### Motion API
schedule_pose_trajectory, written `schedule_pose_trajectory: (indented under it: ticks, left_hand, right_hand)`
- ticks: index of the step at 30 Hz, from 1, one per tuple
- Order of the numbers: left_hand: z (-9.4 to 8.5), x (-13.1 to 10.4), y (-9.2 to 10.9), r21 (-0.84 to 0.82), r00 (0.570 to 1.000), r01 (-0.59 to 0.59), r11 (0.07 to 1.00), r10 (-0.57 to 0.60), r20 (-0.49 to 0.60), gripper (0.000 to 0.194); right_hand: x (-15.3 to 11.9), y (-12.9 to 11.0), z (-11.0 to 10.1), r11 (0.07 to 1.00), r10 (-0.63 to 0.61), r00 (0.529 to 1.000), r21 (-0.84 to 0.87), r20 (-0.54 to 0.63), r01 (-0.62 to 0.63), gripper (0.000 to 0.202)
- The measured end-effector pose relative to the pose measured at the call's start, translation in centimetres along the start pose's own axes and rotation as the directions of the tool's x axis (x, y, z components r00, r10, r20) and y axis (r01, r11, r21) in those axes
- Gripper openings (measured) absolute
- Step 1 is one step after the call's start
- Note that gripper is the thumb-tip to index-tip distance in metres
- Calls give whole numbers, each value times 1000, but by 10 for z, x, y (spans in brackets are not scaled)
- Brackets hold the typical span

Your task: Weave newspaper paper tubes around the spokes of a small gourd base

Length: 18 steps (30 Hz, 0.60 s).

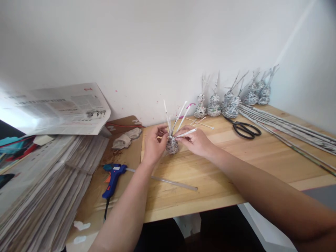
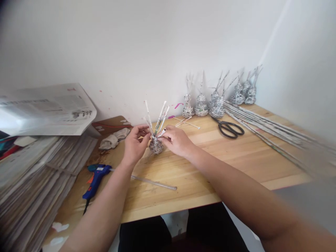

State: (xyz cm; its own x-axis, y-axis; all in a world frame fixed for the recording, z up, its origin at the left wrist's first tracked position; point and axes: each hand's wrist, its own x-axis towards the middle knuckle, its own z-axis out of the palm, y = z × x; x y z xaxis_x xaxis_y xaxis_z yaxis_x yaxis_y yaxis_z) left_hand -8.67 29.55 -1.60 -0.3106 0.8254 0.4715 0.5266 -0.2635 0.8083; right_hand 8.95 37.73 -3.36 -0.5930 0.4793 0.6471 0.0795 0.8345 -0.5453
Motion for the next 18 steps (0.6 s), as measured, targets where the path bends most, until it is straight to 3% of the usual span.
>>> schedule_pose_trajectory:
  ticks: [4,11,18]
  left_hand:
    - [2,0,2,-244,980,117,963,-72,186,51]
    - [0,1,3,-258,964,201,945,-144,222,47]
    - [4,2,-1,-344,950,306,888,-266,161,54]
  right_hand:
    - [1,-1,-2,1000,-3,1000,-25,3,3,14]
    - [1,-3,-4,999,-38,999,-13,-9,38,16]
    - [1,-4,-3,995,-95,995,-25,42,96,19]
